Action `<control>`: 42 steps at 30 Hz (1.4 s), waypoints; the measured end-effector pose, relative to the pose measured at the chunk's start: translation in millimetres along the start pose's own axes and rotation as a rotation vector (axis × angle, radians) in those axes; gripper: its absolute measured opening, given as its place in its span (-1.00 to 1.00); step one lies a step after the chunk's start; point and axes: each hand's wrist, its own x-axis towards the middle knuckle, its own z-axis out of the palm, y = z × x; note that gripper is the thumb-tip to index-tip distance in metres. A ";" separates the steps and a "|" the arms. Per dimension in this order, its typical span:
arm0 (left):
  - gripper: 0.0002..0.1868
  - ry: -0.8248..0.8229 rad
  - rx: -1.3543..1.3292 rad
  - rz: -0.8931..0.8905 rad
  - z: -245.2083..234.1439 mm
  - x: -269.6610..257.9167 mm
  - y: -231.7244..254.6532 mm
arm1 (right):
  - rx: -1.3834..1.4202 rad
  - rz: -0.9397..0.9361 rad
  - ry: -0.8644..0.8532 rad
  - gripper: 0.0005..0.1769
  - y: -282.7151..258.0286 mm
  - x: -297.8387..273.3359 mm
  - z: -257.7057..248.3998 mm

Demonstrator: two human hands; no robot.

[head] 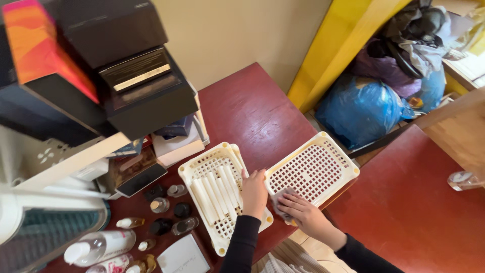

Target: The person assembles a white plastic storage basket by inserting yellow plastic legs into the basket's corner sockets. They then wipe the basket's surface with a gray cloth and place white cylindrical items inside the basket.

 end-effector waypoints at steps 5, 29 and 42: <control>-0.73 0.010 0.006 0.000 -5.3 5.5 6.4 | 0.019 0.044 -0.083 -0.41 11.8 -20.9 -1.6; 0.41 -0.627 0.360 0.360 30.9 -46.7 57.4 | 0.059 0.353 0.246 -0.70 126.4 -33.6 7.0; 0.16 -0.606 0.302 0.303 37.5 -53.1 55.1 | -0.432 0.197 0.344 -0.52 152.6 8.9 -75.7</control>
